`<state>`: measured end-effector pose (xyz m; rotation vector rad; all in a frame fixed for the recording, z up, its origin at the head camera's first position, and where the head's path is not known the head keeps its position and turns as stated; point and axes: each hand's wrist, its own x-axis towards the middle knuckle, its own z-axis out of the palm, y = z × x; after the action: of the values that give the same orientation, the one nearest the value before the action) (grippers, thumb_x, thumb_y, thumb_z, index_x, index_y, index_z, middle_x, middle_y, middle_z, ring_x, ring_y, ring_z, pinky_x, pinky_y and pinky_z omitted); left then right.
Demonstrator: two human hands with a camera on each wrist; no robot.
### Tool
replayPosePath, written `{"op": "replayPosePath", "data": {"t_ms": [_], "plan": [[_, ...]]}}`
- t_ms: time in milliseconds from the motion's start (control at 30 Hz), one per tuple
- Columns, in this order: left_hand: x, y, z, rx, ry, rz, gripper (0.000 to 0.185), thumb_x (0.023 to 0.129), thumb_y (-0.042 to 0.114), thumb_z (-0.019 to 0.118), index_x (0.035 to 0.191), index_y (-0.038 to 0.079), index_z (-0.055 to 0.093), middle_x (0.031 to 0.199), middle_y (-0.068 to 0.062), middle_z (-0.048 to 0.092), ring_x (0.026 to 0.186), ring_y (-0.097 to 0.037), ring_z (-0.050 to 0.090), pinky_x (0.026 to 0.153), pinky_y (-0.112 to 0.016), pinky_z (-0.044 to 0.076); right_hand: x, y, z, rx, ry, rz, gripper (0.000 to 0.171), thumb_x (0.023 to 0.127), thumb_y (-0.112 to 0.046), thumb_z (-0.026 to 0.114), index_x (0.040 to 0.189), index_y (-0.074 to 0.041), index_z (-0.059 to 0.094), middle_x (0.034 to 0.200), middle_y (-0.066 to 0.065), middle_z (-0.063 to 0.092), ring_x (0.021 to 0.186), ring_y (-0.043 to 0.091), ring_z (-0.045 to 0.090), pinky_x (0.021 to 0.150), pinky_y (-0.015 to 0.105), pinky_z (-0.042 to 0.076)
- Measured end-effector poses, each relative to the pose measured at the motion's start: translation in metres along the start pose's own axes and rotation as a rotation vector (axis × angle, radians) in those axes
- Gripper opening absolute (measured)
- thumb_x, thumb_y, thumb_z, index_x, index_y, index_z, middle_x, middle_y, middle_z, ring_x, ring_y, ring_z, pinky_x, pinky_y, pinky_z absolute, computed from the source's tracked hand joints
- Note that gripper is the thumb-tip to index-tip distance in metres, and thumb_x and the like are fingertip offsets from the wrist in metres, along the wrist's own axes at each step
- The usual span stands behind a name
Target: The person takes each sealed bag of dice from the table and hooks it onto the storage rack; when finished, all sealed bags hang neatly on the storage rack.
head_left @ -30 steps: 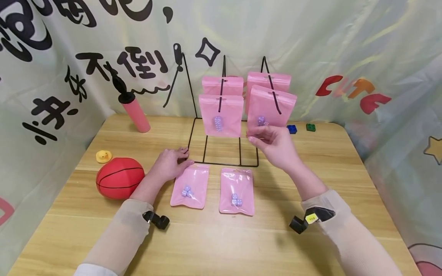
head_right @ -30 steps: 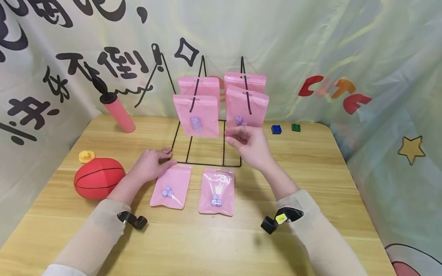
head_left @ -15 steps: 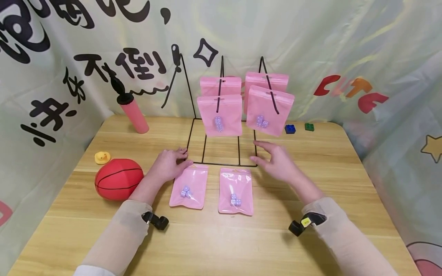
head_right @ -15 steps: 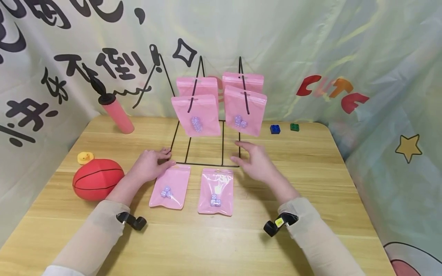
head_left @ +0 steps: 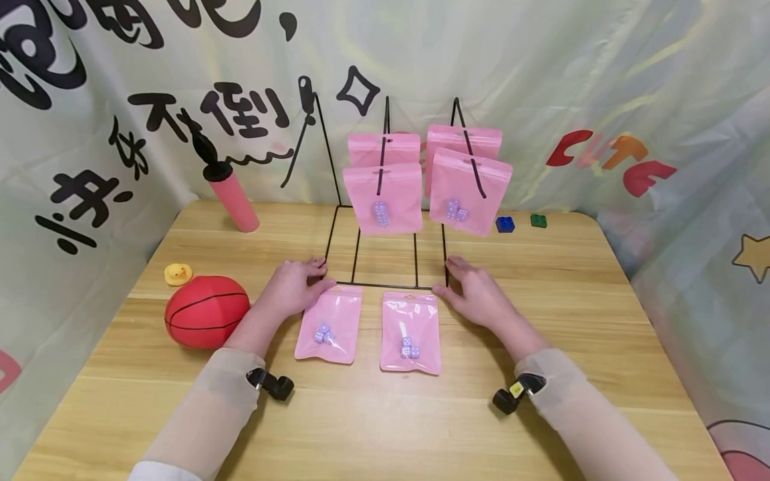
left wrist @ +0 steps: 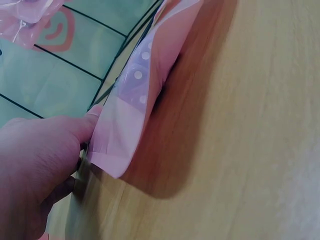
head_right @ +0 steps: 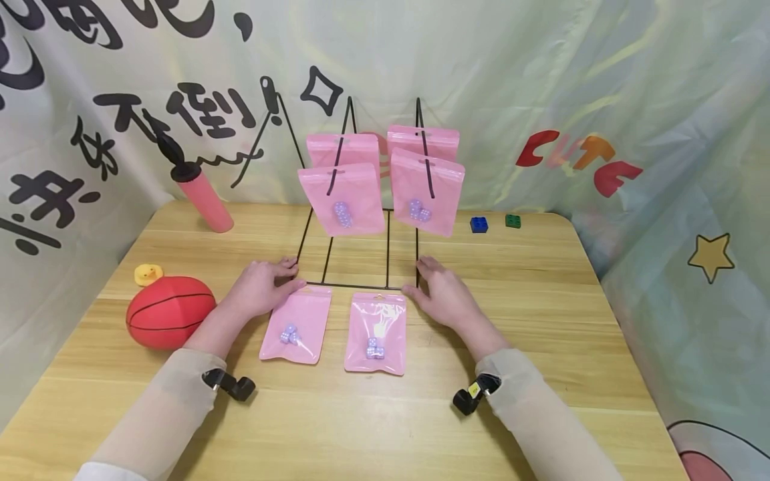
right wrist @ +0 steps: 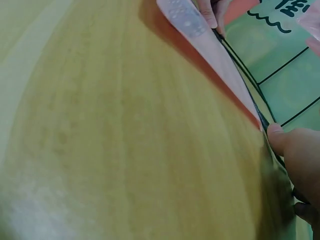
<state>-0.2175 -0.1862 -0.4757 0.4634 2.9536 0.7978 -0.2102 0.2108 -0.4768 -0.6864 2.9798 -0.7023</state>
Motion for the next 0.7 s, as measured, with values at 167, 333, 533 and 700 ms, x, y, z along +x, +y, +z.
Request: {"op": "replayPosePath", "data": {"t_ms": [167,333,533,700], "plan": [[-0.001,0.003,-0.002,0.015,-0.021,-0.019,0.049,0.103,0.037,0.072,0.138,0.002,0.069,0.147,-0.012,0.06,0.147,-0.034,0.045,0.124,-0.059,0.026,0.001,0.0,0.003,-0.028,-0.003,0.01,0.075,0.104,-0.044,0.069,0.149,0.013,0.051,0.159,0.03,0.042,0.145,0.048,0.044,0.118,0.056,0.038],[0.0,0.005,-0.004,0.03,-0.053,-0.039,0.053,0.104,0.041,0.07,0.14,0.003,0.068,0.151,-0.013,0.058,0.149,-0.036,0.042,0.123,-0.058,0.029,0.002,-0.002,0.002,-0.04,-0.014,0.011,0.074,0.104,-0.045,0.069,0.15,0.011,0.051,0.16,0.028,0.043,0.145,0.046,0.044,0.117,0.057,0.039],[-0.001,0.006,-0.008,0.02,-0.074,-0.016,0.059,0.104,0.045,0.068,0.144,0.002,0.064,0.153,-0.013,0.056,0.147,-0.04,0.045,0.12,-0.056,0.036,0.003,-0.003,0.0,-0.066,-0.023,0.005,0.07,0.103,-0.043,0.069,0.145,0.011,0.056,0.157,0.028,0.047,0.146,0.045,0.044,0.119,0.056,0.037],[-0.01,0.011,-0.022,-0.069,-0.007,0.026,0.059,0.103,0.037,0.071,0.143,-0.006,0.062,0.145,-0.022,0.061,0.132,-0.039,0.061,0.112,-0.054,0.047,0.005,-0.006,-0.002,-0.084,-0.041,0.012,0.07,0.104,-0.043,0.069,0.145,0.011,0.056,0.155,0.029,0.048,0.144,0.046,0.046,0.118,0.056,0.039]]}}
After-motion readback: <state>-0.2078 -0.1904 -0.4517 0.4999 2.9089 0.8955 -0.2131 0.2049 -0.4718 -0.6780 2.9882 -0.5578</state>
